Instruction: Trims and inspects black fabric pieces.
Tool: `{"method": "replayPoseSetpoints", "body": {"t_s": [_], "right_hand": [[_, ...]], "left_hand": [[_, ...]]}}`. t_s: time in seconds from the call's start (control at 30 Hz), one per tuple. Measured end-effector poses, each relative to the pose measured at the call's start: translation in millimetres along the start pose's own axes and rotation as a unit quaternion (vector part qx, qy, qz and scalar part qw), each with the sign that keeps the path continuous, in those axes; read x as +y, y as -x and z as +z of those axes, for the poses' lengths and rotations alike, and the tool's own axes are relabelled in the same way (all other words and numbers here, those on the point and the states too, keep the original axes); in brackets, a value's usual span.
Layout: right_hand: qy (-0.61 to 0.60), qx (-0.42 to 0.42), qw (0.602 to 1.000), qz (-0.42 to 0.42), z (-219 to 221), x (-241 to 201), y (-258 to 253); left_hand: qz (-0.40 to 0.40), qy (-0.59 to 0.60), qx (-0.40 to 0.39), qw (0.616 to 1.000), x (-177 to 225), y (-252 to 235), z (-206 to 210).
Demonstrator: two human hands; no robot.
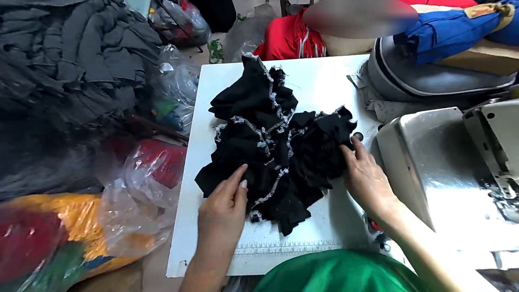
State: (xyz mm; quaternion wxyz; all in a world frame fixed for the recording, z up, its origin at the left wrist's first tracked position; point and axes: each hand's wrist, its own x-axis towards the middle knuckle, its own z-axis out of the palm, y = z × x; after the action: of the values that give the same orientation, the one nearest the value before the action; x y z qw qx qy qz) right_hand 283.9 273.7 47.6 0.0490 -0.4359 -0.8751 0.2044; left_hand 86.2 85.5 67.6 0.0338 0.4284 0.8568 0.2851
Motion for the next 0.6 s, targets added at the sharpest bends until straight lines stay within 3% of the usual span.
{"method": "replayPoseSetpoints", "body": {"t_s": [0.1, 0.2, 0.3, 0.4, 0.5, 0.6], "right_hand": [[0.016, 0.024, 0.999, -0.014, 1.2, -1.5, -10.5], [0.028, 0.04, 0.998, -0.037, -6.1, -5.0, -5.3], [-0.014, 0.075, 0.996, -0.054, -20.2, -5.2, 5.3], [-0.073, 0.085, 0.992, -0.053, -26.4, 2.7, 20.1], [-0.129, 0.074, 0.987, -0.057, -25.7, 9.4, 40.1], [-0.198, 0.064, 0.975, -0.078, -27.7, 3.8, 55.9]], "left_hand": [[0.11, -0.048, 0.045, 0.992, 4.3, -11.3, -10.5], [0.207, -0.101, -0.016, 0.973, 11.1, -24.5, -5.7], [0.243, -0.168, -0.07, 0.953, 9.1, -33.4, 8.8], [0.278, -0.148, -0.07, 0.947, 6.9, -41.1, 8.7], [0.254, -0.079, -0.069, 0.961, 15.4, -49.7, -13.0], [0.157, 0.064, -0.056, 0.984, 28.5, -57.2, -48.8]]}}
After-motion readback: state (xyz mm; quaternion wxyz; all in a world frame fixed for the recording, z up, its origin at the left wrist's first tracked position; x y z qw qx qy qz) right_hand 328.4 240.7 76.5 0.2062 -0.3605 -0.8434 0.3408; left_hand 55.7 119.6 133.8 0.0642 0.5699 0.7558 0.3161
